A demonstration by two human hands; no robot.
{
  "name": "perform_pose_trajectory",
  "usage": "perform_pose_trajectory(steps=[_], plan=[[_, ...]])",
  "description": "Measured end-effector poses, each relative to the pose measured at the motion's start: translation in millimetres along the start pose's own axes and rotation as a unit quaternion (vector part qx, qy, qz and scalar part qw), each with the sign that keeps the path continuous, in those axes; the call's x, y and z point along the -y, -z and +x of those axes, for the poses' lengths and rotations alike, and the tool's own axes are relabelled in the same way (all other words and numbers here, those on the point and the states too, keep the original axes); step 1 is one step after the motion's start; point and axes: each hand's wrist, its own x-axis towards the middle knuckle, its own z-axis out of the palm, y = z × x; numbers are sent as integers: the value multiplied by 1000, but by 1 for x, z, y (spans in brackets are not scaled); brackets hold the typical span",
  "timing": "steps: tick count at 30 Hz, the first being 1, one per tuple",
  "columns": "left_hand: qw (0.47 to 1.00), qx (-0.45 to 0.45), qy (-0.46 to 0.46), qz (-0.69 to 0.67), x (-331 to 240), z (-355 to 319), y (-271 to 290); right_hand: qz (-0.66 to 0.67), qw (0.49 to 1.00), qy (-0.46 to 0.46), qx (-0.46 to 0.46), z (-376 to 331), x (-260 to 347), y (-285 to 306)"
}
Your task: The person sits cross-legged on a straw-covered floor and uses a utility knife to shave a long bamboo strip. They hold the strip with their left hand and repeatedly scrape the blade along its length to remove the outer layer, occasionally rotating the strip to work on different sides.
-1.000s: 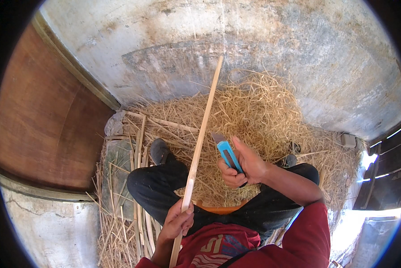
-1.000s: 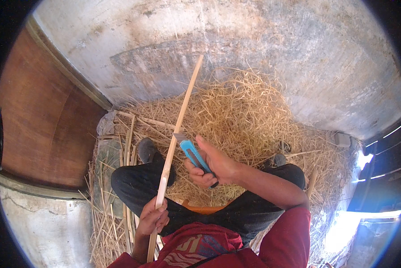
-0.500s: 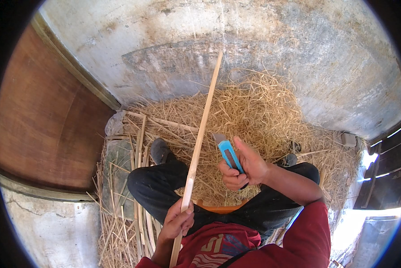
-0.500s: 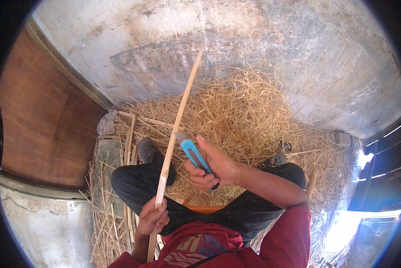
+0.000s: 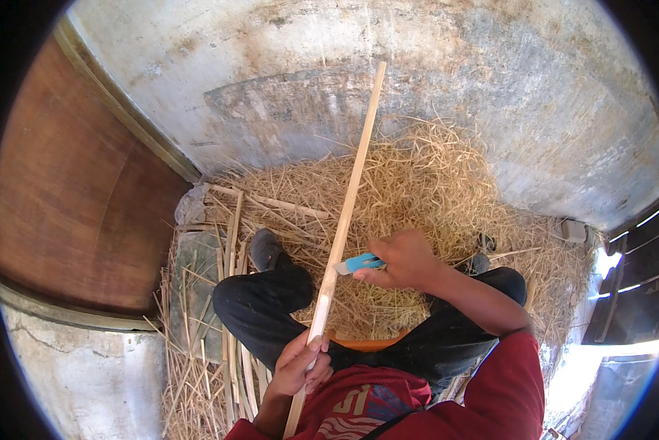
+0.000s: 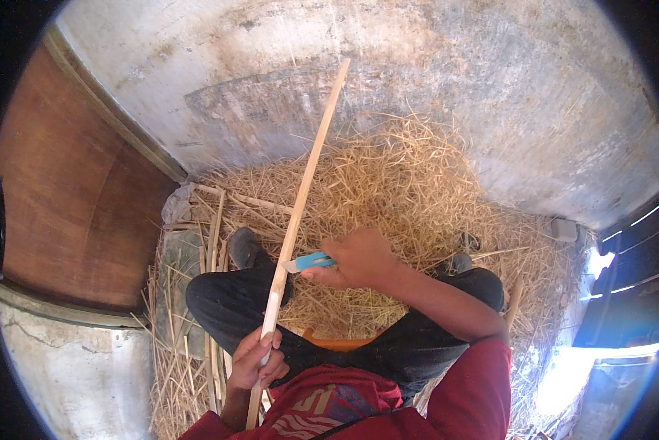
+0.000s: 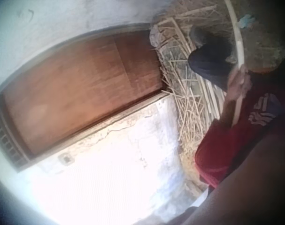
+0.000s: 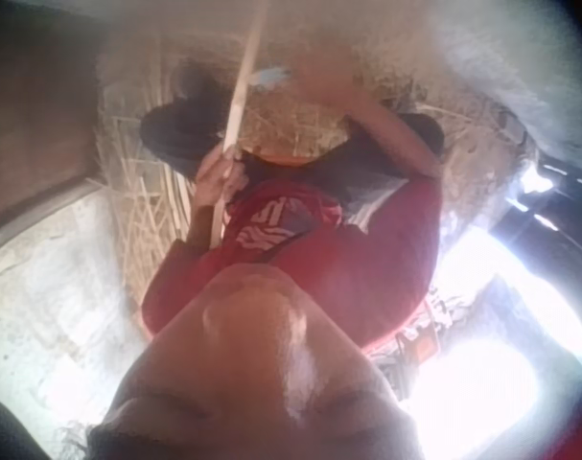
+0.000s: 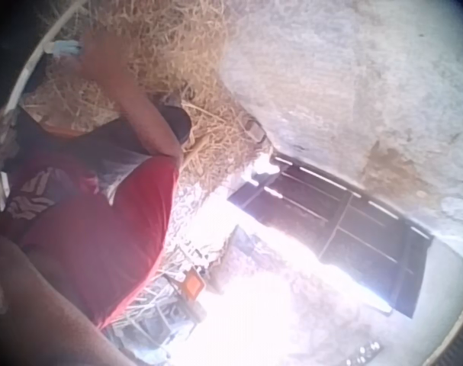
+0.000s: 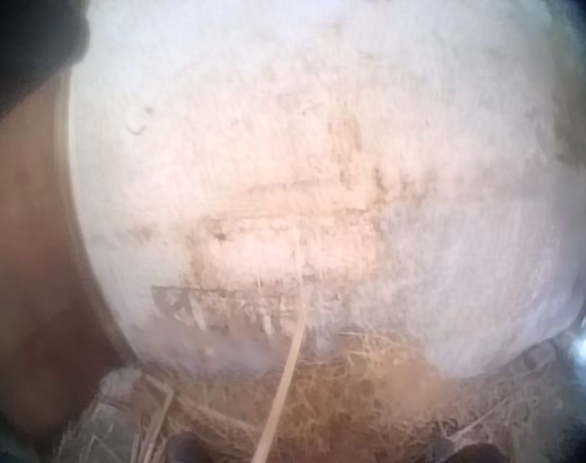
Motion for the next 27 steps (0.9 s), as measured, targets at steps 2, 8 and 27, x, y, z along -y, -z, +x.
perform_pose_trajectory(steps=[2, 8, 27], plan=[[1000, 15, 1, 0, 0, 1, -1, -23, 996, -85, 18, 6, -7, 2], [999, 38, 21, -18, 1, -1, -3, -33, 995, -91, -13, 9, -18, 5], [992, 90, 85, 2, 16, -25, -8, -138, 936, -300, -125, 15, -156, 45]])
